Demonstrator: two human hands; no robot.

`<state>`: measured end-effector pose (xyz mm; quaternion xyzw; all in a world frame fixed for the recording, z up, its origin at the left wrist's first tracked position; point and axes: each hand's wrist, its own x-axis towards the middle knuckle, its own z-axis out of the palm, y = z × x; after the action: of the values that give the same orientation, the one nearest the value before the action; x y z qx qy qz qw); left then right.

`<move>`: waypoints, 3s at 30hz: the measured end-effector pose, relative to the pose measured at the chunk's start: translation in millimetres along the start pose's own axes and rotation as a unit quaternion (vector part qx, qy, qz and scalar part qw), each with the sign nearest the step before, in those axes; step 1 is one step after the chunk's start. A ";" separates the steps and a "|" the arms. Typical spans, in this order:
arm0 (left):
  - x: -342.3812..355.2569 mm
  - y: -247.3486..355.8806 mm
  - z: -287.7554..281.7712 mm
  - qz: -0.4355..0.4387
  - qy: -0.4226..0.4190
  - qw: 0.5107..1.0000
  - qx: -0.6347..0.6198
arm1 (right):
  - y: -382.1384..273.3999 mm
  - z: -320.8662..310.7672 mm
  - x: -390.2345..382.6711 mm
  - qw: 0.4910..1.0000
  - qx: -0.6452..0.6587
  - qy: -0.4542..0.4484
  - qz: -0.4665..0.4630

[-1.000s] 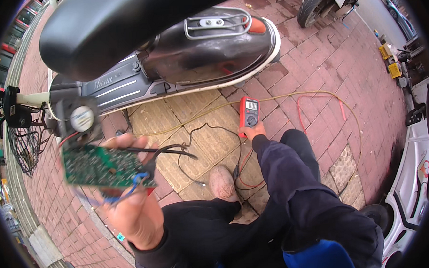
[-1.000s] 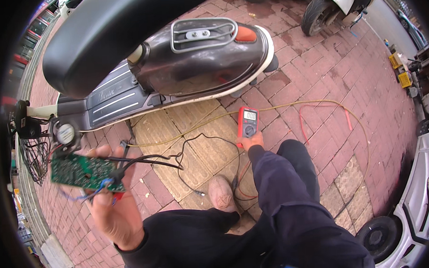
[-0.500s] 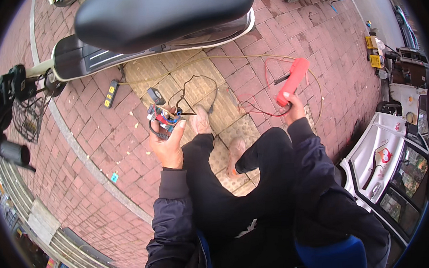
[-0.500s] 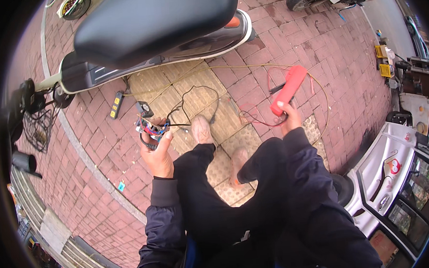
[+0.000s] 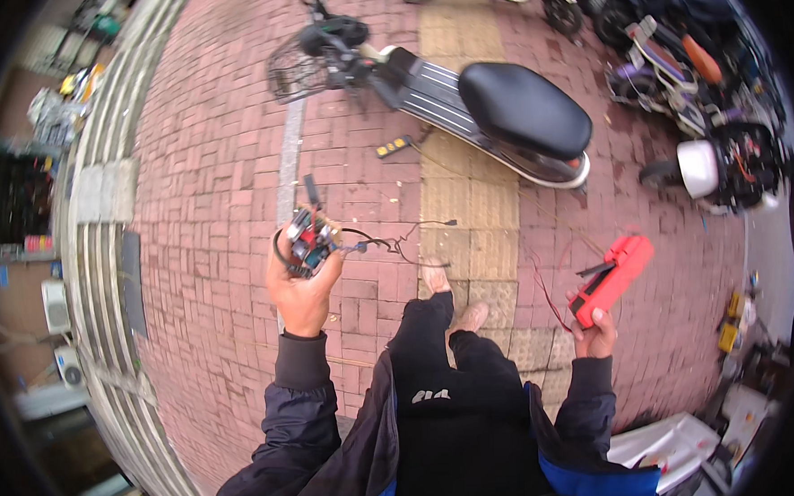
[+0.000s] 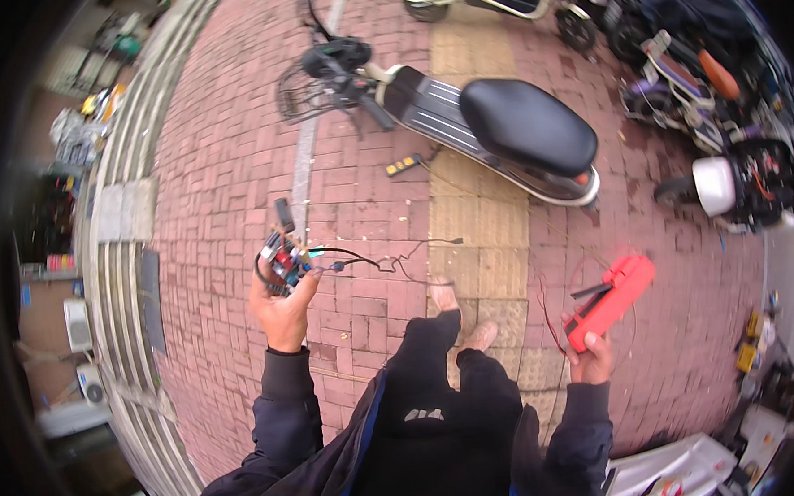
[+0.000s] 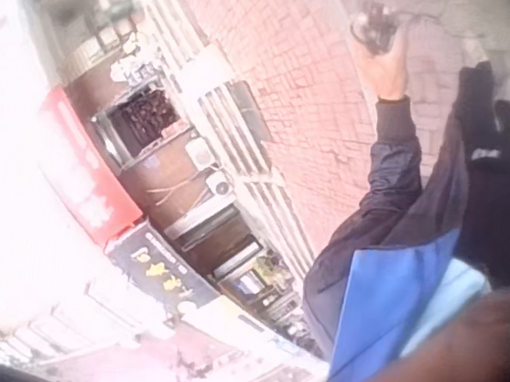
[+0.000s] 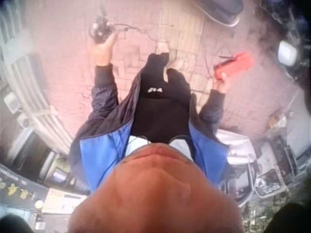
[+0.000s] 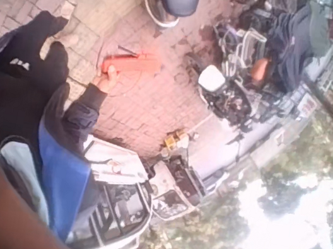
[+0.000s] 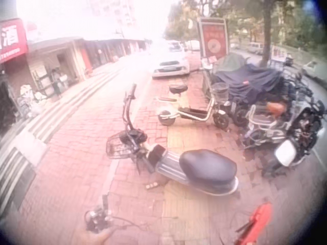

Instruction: The person tests an electric scooter's electrical system using a multimeter and a circuit board. They connect probes to the board, observe voltage readings, and handle the components while seated on the ground.

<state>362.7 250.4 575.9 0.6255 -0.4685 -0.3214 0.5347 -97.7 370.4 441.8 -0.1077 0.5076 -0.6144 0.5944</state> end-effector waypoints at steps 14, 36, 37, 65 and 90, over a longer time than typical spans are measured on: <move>11.3 76.0 -327.1 0.164 0.286 0.900 0.285 | -7.6 332.6 -1.8 0.935 -0.079 -0.341 -0.052; 139.2 4.6 -649.5 -0.118 0.486 0.802 0.326 | 215.3 897.2 109.1 0.813 -0.016 -0.580 0.045; 154.4 5.7 -661.6 -0.106 0.495 0.793 0.338 | 228.5 924.2 117.0 0.829 -0.017 -0.556 0.055; 558.3 -110.5 -986.3 -0.108 0.564 0.763 0.296 | 492.5 1494.5 186.5 0.772 -0.121 -0.616 0.099; 965.8 -239.3 -1308.4 -0.161 0.578 0.763 0.241 | 836.9 1983.3 98.8 0.627 -0.142 -0.705 0.299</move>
<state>1944.6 -169.2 729.2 0.8673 -0.0252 0.1427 0.4763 1854.5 -509.9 681.7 -0.4335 0.0187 -0.0598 0.8990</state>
